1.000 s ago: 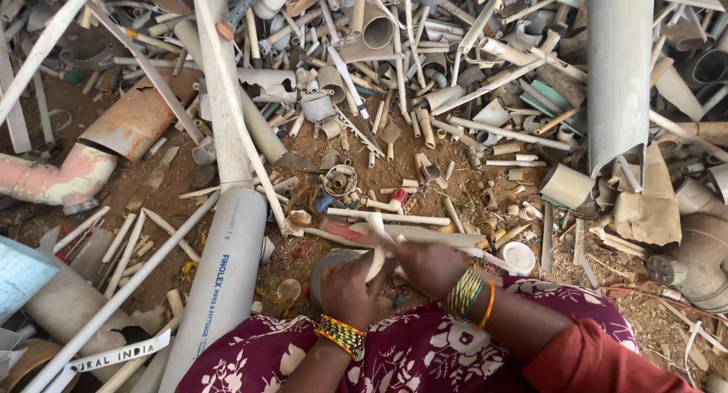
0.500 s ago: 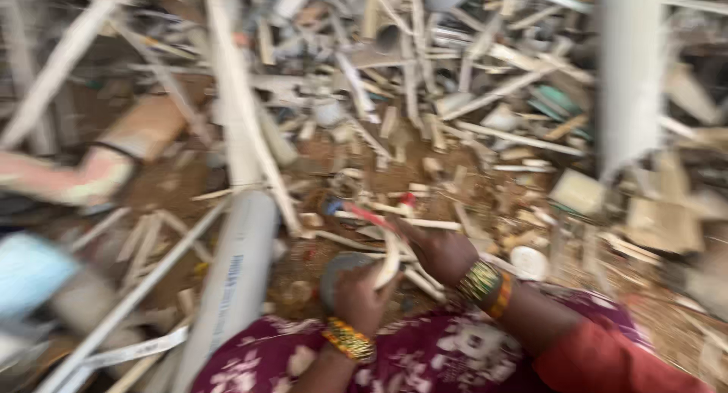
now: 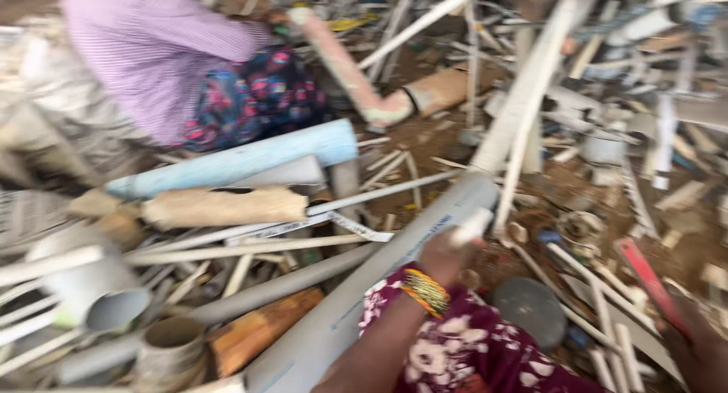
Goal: The person uses a saw blade to cut through a small plastic pipe while sitting among a large pile of PVC pipes and fittings.
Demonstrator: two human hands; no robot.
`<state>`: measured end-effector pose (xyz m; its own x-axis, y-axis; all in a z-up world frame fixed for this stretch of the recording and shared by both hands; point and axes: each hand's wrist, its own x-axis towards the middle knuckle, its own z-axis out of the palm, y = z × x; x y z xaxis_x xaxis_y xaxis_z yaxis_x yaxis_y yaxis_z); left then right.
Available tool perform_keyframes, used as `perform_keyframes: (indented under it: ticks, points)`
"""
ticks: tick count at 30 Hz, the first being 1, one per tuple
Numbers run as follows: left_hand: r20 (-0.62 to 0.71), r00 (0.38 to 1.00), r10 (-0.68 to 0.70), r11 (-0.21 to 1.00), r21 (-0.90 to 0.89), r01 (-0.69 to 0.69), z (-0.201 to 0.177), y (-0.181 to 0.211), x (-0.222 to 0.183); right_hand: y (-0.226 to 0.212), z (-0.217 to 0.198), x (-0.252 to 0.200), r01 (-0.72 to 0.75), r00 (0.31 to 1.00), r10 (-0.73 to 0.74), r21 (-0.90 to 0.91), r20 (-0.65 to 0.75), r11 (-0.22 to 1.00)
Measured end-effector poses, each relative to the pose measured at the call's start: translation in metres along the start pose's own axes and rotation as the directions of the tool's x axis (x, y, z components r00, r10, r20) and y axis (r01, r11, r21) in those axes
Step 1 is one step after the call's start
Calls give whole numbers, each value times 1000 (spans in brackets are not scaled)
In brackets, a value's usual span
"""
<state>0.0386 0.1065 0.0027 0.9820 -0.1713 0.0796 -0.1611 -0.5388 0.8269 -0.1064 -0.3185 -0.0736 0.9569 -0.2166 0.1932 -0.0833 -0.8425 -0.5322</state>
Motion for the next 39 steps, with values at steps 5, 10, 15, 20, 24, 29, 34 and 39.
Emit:
perform_keyframes:
  ticks: [5, 10, 15, 20, 24, 29, 34, 39]
  points:
    - [-486, 798, -357, 908, -380, 174, -134, -101, -41, -15, 20, 11, -56, 993, 72, -168, 93, 984]
    - [-927, 120, -356, 764, -363, -533, -396, -123, -109, -26, 25, 20, -10, 988, 42, -211, 150, 977]
    - [-963, 193, -190, 603, -270, -751, -428, -44, -135, -15, 2, 0, -59, 977, 135, -398, 165, 915]
    - [-716, 542, -440, 616, -680, -398, -302, -2, -63, -52, -55, -2, -177, 971, 212, -257, 114, 950]
    - [-176, 952, -251, 573, -820, -1, -129, 26, -18, -78, -98, -19, -181, 983, 177, -148, -44, 972]
    - [80, 991, -108, 517, -847, 125, 7, 89, 2, -115, -114, -4, -190, 980, 173, -192, -101, 963]
    - [395, 906, 151, 970, -234, -59, 72, 78, 8, -97, -114, 15, -345, 937, 347, -244, -35, 907]
    - [757, 568, 321, 814, 85, -574, 82, 93, 3, -17, -80, 60, -431, 894, 448, -256, 13, 865]
